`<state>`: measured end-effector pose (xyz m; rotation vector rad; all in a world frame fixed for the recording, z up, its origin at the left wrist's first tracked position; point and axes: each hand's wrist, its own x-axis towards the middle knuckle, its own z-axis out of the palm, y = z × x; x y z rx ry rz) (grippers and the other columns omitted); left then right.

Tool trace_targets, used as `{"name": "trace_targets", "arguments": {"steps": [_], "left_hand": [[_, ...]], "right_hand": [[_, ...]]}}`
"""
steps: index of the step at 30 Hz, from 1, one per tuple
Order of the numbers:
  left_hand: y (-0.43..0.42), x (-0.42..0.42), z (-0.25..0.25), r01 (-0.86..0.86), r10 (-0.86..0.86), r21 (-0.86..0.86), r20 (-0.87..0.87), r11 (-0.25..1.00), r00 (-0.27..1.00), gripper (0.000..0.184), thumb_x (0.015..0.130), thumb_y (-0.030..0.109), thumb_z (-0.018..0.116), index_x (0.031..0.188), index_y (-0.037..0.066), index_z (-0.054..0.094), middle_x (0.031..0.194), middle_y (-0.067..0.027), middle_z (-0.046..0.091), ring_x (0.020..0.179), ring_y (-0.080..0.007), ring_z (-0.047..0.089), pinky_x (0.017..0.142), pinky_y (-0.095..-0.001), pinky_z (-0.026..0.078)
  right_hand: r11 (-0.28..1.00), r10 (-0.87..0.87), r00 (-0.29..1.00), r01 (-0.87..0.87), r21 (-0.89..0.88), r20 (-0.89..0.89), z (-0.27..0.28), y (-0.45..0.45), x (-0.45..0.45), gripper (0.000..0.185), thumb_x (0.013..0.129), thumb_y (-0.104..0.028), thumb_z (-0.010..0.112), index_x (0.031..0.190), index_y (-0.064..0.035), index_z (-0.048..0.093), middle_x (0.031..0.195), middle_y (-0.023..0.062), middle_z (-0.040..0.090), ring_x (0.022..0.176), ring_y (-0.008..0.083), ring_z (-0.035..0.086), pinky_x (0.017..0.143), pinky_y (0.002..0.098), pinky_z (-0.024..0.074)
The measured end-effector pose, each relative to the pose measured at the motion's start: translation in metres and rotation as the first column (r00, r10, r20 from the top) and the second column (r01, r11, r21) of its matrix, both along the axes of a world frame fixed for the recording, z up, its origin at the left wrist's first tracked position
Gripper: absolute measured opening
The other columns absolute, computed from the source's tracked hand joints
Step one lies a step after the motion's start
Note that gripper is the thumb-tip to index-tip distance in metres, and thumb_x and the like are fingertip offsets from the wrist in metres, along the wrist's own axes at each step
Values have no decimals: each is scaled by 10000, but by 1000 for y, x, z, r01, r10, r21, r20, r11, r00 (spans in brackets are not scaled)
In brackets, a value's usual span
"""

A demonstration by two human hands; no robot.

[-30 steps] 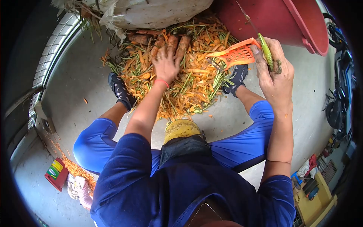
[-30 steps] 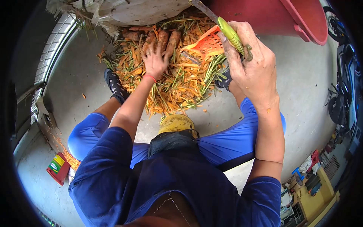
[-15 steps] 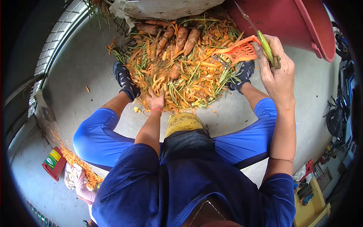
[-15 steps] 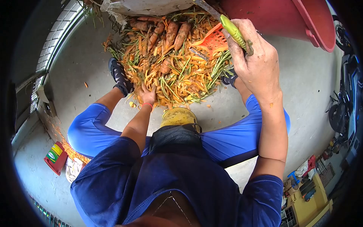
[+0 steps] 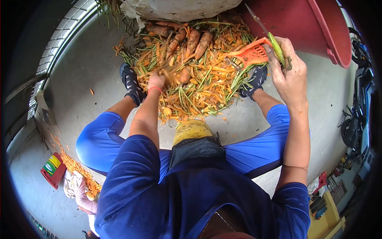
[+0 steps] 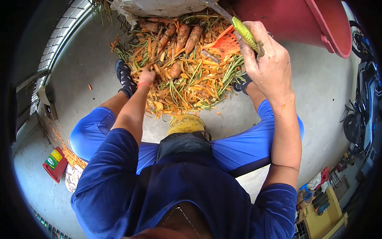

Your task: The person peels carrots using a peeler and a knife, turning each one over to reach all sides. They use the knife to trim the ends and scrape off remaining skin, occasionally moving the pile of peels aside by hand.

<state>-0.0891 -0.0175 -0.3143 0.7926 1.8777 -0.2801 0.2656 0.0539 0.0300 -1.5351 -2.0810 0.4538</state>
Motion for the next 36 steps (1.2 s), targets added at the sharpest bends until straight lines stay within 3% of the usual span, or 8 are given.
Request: {"name": "trace_targets", "arguments": {"steps": [7, 8, 14, 16, 20, 23, 29, 36], "left_hand": [[9, 80, 81, 347, -318, 66, -275, 935, 907, 606, 924, 255, 455, 1465, 100, 231, 1527, -238, 77, 1277, -419, 410, 937, -470, 470], [1, 92, 71, 663, -636, -58, -353, 747, 686, 590, 918, 184, 465, 1460, 84, 252, 1521, -254, 73, 1196, -385, 512, 879, -407, 514], [-6, 81, 61, 606, -488, 398, -363, 688, 794, 447, 787, 17, 563, 1224, 101, 520, 905, -167, 660, 864, -320, 657, 731, -424, 537], [4, 67, 80, 651, -548, 284, -367, 704, 752, 353, 779, 16, 622, 1120, 74, 549, 1185, -182, 542, 892, -298, 661, 719, -391, 538], [-5, 60, 97, 774, -517, 326, -597, 542, 613, 356, 758, 107, 661, 1106, 92, 589, 1130, -199, 549, 939, -344, 611, 774, -450, 502], [-19, 61, 18, 353, -413, 723, -103, 594, 905, 248, 796, 112, 612, 1034, 53, 576, 1057, -258, 561, 947, -434, 557, 836, -481, 473], [-48, 124, 6, 348, -256, 512, -243, 786, 936, 589, 863, 181, 569, 1357, -8, 309, 1375, -233, 340, 1272, -387, 374, 1064, -489, 297], [-60, 162, 43, 751, -635, 303, -404, 587, 659, 728, 835, -1, 452, 1461, -45, 81, 1530, -249, 30, 1407, -424, 96, 1146, -502, 105]], "right_hand": [[992, -63, 991, 48, -120, -121, 5, 0, -2, 157, 881, -72, 603, 1028, -35, 564, 807, 117, 640, 622, 236, 651, 568, 319, 495], [985, -81, 984, 55, -164, -159, 7, -2, -4, 154, 886, -69, 599, 1029, -30, 562, 805, 112, 641, 595, 210, 652, 552, 309, 494], [989, -61, 978, 33, -144, -200, 7, -6, 4, 190, 919, -63, 571, 1092, 12, 552, 806, 61, 624, 598, 104, 622, 571, 241, 476], [994, -46, 976, 24, -106, -212, 7, -5, 6, 173, 900, -54, 580, 1064, -11, 548, 758, 89, 626, 580, 149, 641, 542, 271, 487], [995, -38, 981, 20, -93, -192, 6, -7, 9, 168, 891, -51, 582, 1053, -18, 546, 726, 104, 623, 569, 171, 647, 528, 290, 494], [986, -59, 972, 21, -167, -226, 9, -8, 8, 190, 917, -68, 578, 1079, 27, 552, 821, 62, 603, 589, 96, 609, 536, 248, 458], [997, -31, 973, 13, -80, -230, 6, -6, 7, 175, 895, -60, 588, 1059, -7, 557, 771, 89, 614, 568, 154, 643, 516, 275, 487], [996, -24, 965, 1, -89, -261, 6, -8, 7, 189, 899, -70, 592, 1076, -14, 558, 782, 80, 609, 568, 142, 639, 516, 259, 482]]}}
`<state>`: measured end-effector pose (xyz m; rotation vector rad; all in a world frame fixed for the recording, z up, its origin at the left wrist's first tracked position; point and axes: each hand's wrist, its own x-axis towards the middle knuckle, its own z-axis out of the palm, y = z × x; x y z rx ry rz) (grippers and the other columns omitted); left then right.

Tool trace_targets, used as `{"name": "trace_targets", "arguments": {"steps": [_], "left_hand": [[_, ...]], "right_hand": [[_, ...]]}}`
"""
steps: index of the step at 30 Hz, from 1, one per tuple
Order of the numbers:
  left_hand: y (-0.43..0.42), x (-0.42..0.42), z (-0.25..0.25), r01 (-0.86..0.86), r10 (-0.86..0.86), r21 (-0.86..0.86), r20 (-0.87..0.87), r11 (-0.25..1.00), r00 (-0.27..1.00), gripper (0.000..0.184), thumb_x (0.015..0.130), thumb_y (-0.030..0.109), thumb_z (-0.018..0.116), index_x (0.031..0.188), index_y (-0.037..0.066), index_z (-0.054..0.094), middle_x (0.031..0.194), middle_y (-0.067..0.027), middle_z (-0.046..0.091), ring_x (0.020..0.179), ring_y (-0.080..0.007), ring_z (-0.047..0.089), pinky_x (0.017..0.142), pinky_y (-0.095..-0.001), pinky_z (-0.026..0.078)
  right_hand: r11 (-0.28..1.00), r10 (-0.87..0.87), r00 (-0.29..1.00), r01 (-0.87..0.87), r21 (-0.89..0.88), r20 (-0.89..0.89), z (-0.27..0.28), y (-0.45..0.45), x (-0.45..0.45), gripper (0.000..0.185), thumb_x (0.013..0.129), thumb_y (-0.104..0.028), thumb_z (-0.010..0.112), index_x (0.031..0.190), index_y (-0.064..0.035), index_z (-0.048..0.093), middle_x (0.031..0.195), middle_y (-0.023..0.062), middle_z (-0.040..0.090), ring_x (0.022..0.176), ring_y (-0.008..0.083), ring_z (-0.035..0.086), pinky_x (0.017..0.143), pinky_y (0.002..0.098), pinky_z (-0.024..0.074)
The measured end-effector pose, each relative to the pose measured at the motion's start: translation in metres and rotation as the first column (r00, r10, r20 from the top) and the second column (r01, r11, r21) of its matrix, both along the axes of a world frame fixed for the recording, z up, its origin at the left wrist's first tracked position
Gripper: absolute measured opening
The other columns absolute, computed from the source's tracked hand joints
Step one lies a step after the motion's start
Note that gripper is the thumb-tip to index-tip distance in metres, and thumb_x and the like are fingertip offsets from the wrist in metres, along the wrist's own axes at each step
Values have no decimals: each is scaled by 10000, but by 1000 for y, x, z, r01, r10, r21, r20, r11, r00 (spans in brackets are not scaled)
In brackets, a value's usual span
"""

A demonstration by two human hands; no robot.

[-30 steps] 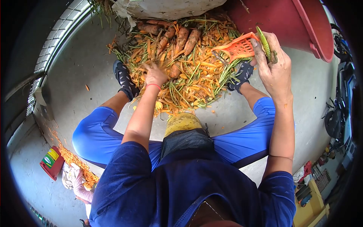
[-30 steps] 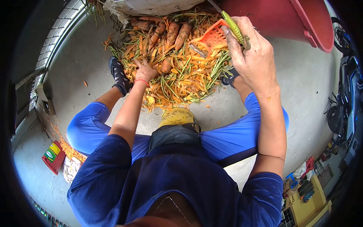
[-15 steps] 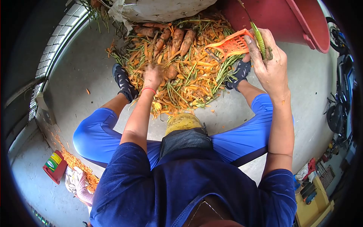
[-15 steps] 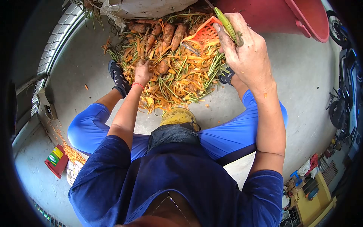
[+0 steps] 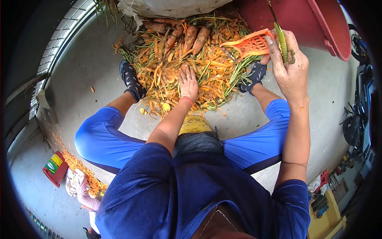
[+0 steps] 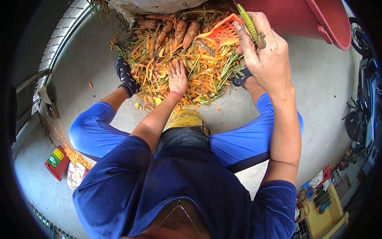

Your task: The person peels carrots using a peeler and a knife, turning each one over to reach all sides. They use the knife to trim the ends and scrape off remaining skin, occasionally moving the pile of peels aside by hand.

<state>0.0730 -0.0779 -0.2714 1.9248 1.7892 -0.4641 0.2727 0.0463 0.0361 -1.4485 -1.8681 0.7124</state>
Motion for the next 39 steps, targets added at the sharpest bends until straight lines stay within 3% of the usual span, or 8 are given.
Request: {"name": "trace_targets", "arguments": {"steps": [14, 23, 29, 31, 33, 34, 36, 39], "left_hand": [[-11, -23, 2, 326, -323, -4, -133, 945, 937, 678, 885, 73, 454, 1469, -15, 119, 1537, -230, 49, 1425, -375, 84, 1158, -456, 94], [25, -33, -24, -165, 163, 10, 119, 986, 979, 822, 753, -7, 612, 1441, -13, 161, 1450, -284, 212, 1262, -432, 389, 1046, -478, 345], [37, -36, -24, -463, 474, -109, 288, 880, 832, 831, 750, 47, 633, 1417, -36, 146, 1370, -302, 315, 1208, -432, 434, 987, -430, 418], [45, -51, -4, -564, 733, -481, 546, 671, 406, 809, 766, 48, 613, 1419, -40, 143, 1344, -284, 364, 1192, -384, 465, 971, -409, 432], [53, -62, 29, -477, 830, -763, 546, 437, -113, 652, 840, 89, 544, 1393, -34, 221, 1246, -218, 477, 1102, -291, 538, 942, -387, 447], [61, -73, 54, -158, 793, -898, 436, 410, -425, 547, 818, 27, 507, 1318, -63, 305, 1064, -134, 512, 930, -244, 544, 819, -361, 490], [69, -71, 130, -27, 741, -923, 326, 385, -587, 444, 833, 58, 507, 1240, -67, 383, 1110, -172, 519, 1026, -281, 555, 910, -393, 495], [89, -75, 205, 84, 653, -779, 456, 621, -605, 488, 847, 94, 570, 1270, -29, 360, 1163, -187, 529, 1038, -278, 569, 906, -358, 509]], "right_hand": [[1000, 14, 1000, -13, -28, 27, 3, -1, -8, 163, 903, -73, 585, 1053, -13, 559, 791, 81, 616, 570, 145, 645, 515, 269, 483], [988, -78, 995, 68, -140, -67, 8, -1, -6, 195, 913, -114, 586, 1082, -21, 561, 697, 84, 621, 573, 119, 634, 490, 247, 460], [942, -194, 891, 53, -331, -411, 9, 9, 1, 369, 932, -228, 588, 1177, 27, 485, 938, 130, 641, 675, 177, 679, 398, 212, 432], [932, -229, 838, 41, -361, -496, 11, 10, 0, 457, 922, -280, 601, 1221, 26, 439, 958, 149, 641, 705, 208, 691, 397, 217, 445], [925, -221, 784, -21, -381, -580, 10, 14, 3, 421, 904, -271, 629, 1198, -8, 481, 997, 105, 619, 598, 156, 638, 405, 216, 461], [922, -215, 768, -45, -386, -603, 11, 14, 5, 408, 898, -268, 638, 1191, -22, 495, 1013, 82, 609, 563, 135, 611, 407, 212, 464], [919, -246, 686, -59, -390, -684, 15, 18, -3, 369, 882, -268, 657, 1171, -78, 526, 1048, 32, 589, 570, 105, 579, 408, 206, 465], [861, -278, 509, -244, -447, -814, 16, 24, -10, 254, 878, -278, 660, 1052, -120, 560, 979, -2, 609, 677, 97, 610, 404, 185, 434]]}}
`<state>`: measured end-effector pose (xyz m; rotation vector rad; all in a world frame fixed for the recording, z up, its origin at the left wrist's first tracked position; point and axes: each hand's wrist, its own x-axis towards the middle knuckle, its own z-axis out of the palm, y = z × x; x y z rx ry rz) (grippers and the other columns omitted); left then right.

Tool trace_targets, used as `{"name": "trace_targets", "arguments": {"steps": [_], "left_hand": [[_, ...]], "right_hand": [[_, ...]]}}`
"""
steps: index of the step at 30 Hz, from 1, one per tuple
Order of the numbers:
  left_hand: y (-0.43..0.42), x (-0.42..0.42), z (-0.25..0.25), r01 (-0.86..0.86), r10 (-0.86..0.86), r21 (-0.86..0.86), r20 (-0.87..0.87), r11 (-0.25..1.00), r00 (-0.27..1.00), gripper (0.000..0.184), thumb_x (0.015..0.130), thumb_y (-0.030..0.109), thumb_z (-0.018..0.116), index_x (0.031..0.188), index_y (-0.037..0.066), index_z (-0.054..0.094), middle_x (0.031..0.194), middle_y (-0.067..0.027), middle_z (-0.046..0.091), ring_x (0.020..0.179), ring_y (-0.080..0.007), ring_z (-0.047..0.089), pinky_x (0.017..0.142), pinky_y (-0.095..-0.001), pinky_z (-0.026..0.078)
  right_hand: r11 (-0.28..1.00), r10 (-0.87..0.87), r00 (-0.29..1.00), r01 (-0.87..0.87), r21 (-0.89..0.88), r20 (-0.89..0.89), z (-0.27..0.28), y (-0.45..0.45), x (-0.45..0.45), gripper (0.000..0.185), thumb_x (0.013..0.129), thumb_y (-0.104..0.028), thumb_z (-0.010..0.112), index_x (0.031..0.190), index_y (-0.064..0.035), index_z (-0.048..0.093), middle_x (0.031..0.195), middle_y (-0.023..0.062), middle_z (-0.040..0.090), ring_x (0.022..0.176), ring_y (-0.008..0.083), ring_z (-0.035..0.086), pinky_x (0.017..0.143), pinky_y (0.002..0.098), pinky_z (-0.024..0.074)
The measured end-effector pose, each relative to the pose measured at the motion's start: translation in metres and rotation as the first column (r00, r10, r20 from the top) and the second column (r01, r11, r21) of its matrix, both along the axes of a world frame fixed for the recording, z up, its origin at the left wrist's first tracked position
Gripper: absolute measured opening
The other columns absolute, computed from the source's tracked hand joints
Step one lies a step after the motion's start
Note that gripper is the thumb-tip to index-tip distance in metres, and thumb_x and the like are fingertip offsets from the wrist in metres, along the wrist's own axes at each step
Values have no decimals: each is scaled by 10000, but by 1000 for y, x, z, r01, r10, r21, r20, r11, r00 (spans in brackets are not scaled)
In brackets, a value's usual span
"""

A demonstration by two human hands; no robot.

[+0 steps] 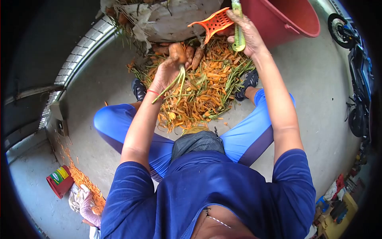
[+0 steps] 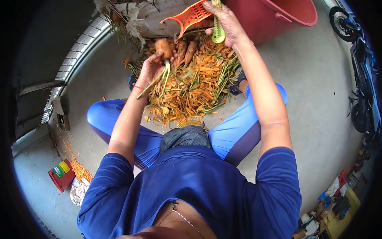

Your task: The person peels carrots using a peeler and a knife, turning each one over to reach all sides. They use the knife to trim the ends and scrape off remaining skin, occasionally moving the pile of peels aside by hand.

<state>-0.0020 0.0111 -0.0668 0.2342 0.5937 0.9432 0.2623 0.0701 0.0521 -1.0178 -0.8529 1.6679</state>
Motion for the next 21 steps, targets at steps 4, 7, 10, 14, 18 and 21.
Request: {"name": "trace_targets", "arguments": {"steps": [4, 7, 10, 14, 18, 21], "left_hand": [[3, -8, 93, 101, 11, 310, -340, 946, 940, 581, 793, 59, 676, 1288, 88, 374, 1174, -66, 558, 1003, -161, 560, 888, -294, 454], [-4, -10, 117, 202, 12, 334, -543, 921, 840, 465, 816, 21, 665, 1235, 42, 465, 1147, -28, 606, 978, -102, 564, 878, -247, 437], [-4, -10, 103, 118, -64, 105, -418, 987, 906, 387, 856, 37, 637, 1210, -3, 486, 1053, -96, 644, 939, -123, 609, 795, -210, 492], [1, -3, 63, 84, -25, 162, -338, 983, 941, 220, 924, 135, 588, 1073, 38, 458, 764, -6, 497, 620, -52, 461, 488, -170, 396], [4, -3, 71, 94, -29, 154, -381, 984, 924, 213, 889, 31, 526, 1037, 73, 379, 770, -29, 510, 561, -67, 430, 455, -187, 341], [5, -3, 83, 198, -95, 219, -410, 955, 907, 222, 874, 21, 414, 1085, 81, 381, 811, -38, 499, 605, -66, 417, 489, -187, 344]], "right_hand": [[991, -20, 1000, 22, 128, -14, 6, 2, -13, 478, 750, -241, 801, 1138, -116, 551, 940, -12, 621, 680, 46, 588, 426, 169, 359], [969, -121, 992, 123, 212, -20, 22, -7, -28, 274, 749, -176, 797, 939, -60, 636, 764, -26, 625, 571, 7, 549, 399, 128, 331], [982, -127, 990, 133, 131, -53, 15, -9, -39, 186, 742, -139, 796, 823, -61, 648, 691, -37, 600, 540, 2, 525, 384, 132, 324], [994, -99, 995, 100, 40, -34, -5, 3, -42, 236, 766, -170, 782, 905, -48, 636, 725, -40, 576, 549, 4, 488, 397, 135, 315], [989, -76, 988, 57, 140, 134, -6, 15, -45, 209, 781, -206, 774, 847, -41, 665, 656, -33, 567, 515, 9, 465, 408, 149, 323], [979, -55, 970, 5, 206, 237, -4, 9, -59, 222, 757, -243, 798, 813, -46, 714, 620, -19, 579, 472, 5, 447, 412, 163, 338]]}}
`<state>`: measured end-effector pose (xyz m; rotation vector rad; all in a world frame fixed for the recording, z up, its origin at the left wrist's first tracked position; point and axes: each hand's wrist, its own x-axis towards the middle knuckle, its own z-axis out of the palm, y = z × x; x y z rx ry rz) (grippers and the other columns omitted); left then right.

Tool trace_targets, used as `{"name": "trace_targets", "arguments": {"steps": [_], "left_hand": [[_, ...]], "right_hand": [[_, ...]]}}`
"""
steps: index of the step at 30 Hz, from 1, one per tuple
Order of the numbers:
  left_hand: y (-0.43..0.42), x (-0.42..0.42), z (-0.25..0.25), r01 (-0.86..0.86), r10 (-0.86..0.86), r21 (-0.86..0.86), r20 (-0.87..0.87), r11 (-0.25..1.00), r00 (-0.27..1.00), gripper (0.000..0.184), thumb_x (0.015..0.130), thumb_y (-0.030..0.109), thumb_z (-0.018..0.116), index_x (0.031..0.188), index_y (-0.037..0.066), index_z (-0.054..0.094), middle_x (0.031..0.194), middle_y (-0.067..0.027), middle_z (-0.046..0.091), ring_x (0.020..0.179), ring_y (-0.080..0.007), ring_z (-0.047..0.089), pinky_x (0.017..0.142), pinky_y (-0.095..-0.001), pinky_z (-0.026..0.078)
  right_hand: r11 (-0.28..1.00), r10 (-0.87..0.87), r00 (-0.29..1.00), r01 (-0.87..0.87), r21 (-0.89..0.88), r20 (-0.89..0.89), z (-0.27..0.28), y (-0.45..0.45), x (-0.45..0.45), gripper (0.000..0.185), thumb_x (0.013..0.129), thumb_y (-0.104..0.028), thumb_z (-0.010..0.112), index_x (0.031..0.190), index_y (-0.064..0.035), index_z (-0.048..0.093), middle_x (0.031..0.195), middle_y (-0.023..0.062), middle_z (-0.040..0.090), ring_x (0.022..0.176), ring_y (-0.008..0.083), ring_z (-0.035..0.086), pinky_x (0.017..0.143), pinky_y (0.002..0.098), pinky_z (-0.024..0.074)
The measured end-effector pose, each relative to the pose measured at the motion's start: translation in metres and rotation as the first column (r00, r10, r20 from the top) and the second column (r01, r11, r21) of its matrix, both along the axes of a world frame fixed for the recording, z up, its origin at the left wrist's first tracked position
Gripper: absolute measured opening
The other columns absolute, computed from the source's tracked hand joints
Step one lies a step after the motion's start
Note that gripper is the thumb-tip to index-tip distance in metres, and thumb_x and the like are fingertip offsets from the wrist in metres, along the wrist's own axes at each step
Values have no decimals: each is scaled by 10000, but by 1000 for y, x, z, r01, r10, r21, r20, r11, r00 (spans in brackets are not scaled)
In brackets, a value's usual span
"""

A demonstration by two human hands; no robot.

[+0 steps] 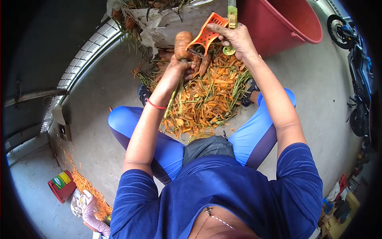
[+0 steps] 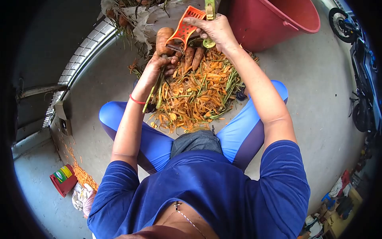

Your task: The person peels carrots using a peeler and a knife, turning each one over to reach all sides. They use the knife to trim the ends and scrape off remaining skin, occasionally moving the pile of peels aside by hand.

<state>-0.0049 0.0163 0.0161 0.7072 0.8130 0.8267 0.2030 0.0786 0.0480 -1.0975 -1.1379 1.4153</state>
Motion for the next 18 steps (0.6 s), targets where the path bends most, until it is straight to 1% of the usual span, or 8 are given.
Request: {"name": "trace_targets", "arguments": {"steps": [2, 3, 6, 8, 9, 11, 14, 18], "left_hand": [[1, 0, -3, 93, -86, 55, -111, 994, 990, 291, 870, 32, 378, 1156, 88, 373, 859, -49, 479, 657, -68, 398, 521, -192, 335], [-1, -1, -8, 105, -99, -75, 75, 992, 992, 302, 864, 53, 367, 1162, 108, 367, 850, -47, 448, 662, -78, 376, 523, -195, 322], [-5, 2, -11, 153, -135, -84, 183, 985, 974, 291, 864, 51, 361, 1149, 113, 360, 843, -40, 409, 663, -83, 357, 528, -196, 313], [-6, 3, -9, 108, -38, -226, 293, 968, 955, 266, 836, 36, 318, 1081, 136, 340, 785, -12, 380, 598, -68, 341, 487, -188, 304], [-5, 1, -8, 116, -46, -223, 298, 968, 954, 255, 838, 42, 318, 1075, 135, 339, 791, -17, 381, 604, -70, 342, 488, -188, 303], [-7, 1, -1, 81, -8, -261, 269, 962, 963, 208, 851, 74, 323, 1048, 135, 349, 768, 0, 378, 584, -67, 328, 474, -184, 281], [-13, 0, 4, 51, -28, -231, 102, 972, 994, 66, 879, 135, 369, 935, 100, 368, 718, 42, 308, 563, -45, 265, 466, -183, 231], [-17, 2, 3, 120, -100, -160, 131, 980, 986, 57, 860, 147, 366, 911, 122, 365, 657, 62, 266, 521, -34, 233, 429, -183, 183]], "right_hand": [[997, 59, 988, -52, -53, 140, -8, 4, 0, 237, 757, -262, 797, 814, -52, 704, 638, -24, 590, 498, 3, 469, 437, 163, 370], [997, 58, 982, -48, -62, 177, -8, 3, -1, 238, 760, -264, 795, 811, -53, 698, 645, -25, 595, 504, 3, 477, 445, 163, 380], [998, 50, 975, -43, -37, 218, 1, -1, -6, 242, 767, -274, 790, 801, -62, 680, 659, -28, 608, 514, 3, 500, 464, 162, 403], [998, 39, 988, -46, 38, 152, 4, -5, -10, 245, 766, -284, 790, 795, -73, 668, 660, -34, 611, 514, 4, 511, 469, 159, 411], [993, 37, 989, -52, 102, 146, 0, -5, -13, 193, 818, -233, 741, 955, -116, 672, 625, -71, 573, 506, -18, 487, 424, 140, 333], [994, 26, 987, -42, 105, 156, 0, -11, -16, 180, 823, -226, 737, 947, -113, 672, 630, -73, 575, 507, -19, 486, 427, 143, 335], [996, -8, 989, -5, 90, 148, 1, -15, -20, 161, 827, -202, 731, 938, -103, 668, 641, -76, 579, 500, -20, 470, 424, 148, 333], [995, -95, 991, 91, 41, 100, -1, -4, -8, 175, 805, -201, 752, 916, -95, 667, 641, -70, 579, 479, -14, 448, 411, 149, 329]]}}
